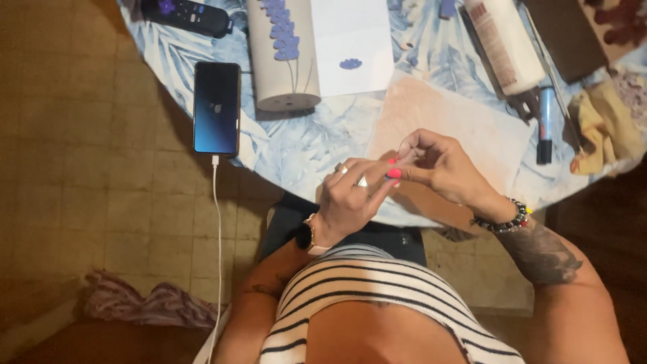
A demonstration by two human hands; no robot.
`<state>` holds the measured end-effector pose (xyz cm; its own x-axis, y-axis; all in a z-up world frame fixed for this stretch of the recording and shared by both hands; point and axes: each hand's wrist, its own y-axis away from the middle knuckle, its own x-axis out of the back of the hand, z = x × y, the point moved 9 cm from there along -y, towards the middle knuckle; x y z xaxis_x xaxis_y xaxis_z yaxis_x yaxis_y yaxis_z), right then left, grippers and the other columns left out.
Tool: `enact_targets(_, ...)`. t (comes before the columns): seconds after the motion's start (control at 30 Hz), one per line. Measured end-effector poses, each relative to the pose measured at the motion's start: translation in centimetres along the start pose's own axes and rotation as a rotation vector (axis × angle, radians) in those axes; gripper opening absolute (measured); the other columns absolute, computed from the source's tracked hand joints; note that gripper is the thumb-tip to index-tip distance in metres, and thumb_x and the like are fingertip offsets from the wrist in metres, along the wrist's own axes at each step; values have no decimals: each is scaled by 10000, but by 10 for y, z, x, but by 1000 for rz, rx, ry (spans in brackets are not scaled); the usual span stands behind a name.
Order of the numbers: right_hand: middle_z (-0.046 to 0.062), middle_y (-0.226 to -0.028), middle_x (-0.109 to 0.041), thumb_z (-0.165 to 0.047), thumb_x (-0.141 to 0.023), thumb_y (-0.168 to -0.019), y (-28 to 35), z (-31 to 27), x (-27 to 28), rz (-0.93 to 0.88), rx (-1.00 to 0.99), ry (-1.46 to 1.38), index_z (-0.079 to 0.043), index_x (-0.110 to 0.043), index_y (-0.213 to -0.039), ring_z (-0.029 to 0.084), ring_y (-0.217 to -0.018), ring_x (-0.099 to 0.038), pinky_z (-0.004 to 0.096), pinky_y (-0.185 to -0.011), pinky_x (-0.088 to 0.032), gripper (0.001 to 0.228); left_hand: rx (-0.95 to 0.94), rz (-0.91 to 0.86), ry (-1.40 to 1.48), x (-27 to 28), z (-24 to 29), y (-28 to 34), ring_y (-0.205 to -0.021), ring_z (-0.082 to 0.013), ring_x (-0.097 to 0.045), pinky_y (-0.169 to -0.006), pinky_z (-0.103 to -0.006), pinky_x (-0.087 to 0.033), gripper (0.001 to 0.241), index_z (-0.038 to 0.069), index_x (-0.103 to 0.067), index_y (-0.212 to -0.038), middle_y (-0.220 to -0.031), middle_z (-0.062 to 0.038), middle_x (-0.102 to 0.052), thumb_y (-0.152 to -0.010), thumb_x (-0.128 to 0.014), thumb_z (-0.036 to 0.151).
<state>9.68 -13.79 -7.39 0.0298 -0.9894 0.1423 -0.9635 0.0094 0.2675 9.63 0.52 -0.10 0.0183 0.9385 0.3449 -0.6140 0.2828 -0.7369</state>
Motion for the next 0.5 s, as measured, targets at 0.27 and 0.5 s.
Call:
enact_targets(0.27, 106, -646, -603, -134, -706, -671, -53, -44, 1, -152, 350, 379, -15, -583, -818, 184, -582, -573, 312, -570, -477, 225, 31, -68, -59, 6, -25, -17, -652, -182, -591, -560, -245, -491, 129, 89, -626, -856, -734, -23, -573, -759, -628, 172)
enact_targets(0.5, 83, -713, -484, -222, -730, -712, -121, -56, 17, 58, 644, 793, 6, -571, -868, 239, -691, -497, 332, -631, -435, 319, 155, -122, 103, -4, -48, -16, -651, -195, -608, -548, -257, -492, 47, 58, -634, -712, -728, -24, -604, -710, -668, 89)
